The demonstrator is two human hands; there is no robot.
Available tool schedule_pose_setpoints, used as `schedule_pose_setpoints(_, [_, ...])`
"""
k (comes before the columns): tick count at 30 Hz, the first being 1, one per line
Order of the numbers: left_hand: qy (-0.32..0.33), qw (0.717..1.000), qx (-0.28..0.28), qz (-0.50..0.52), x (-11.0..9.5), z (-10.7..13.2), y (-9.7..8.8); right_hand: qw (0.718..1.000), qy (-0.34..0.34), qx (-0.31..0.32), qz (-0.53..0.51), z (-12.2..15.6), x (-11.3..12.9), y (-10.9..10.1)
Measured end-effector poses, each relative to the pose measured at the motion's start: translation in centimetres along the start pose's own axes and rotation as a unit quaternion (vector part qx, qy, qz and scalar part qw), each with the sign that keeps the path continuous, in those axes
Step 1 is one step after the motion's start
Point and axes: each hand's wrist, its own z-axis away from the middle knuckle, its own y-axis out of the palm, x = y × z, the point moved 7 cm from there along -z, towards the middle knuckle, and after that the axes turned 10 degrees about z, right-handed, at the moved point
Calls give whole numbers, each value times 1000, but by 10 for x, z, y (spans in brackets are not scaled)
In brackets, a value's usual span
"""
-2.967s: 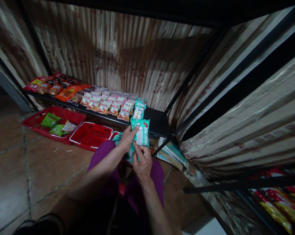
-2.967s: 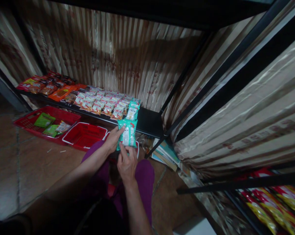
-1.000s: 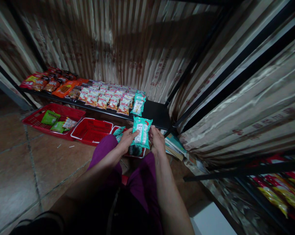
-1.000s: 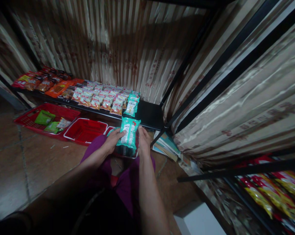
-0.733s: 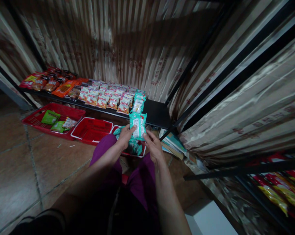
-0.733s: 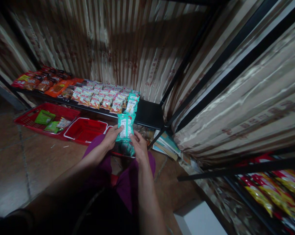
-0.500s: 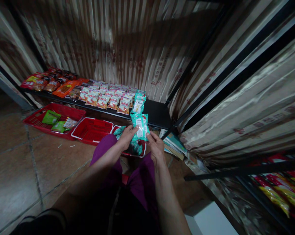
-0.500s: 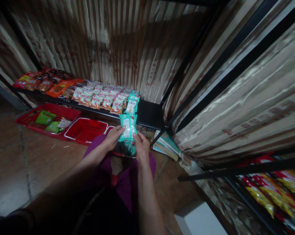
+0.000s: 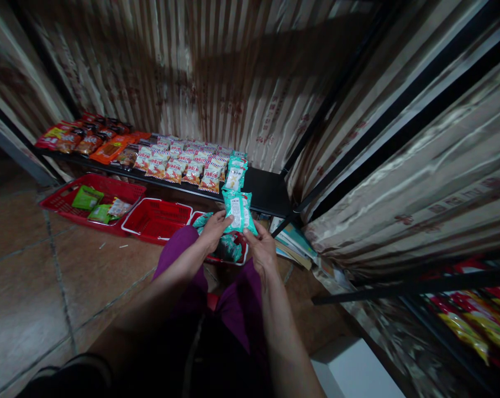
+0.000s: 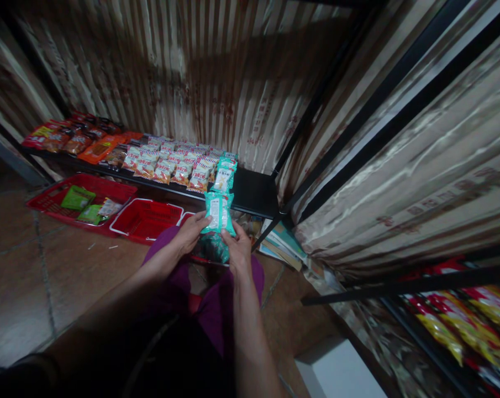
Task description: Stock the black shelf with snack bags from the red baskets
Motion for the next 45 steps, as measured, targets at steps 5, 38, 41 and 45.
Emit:
schedule_pose_setpoints(5, [15,1000,-12,5,-2,1,-1,999,-9,28,39,-2,-7,1])
schedule_pose_setpoints(38, [231,861,21,-452,-17,36,25,963,-136,-9,232,-2,-3,-3])
schedule_pose_setpoints(41, [240,867,23,-437,-18,37,26,985,-97,-19,138,-6,-12,-8])
schedule_pose_setpoints(45, [232,879,-46,-413,-17,27,10,999,-29,-20,-13,-8,-16,-9])
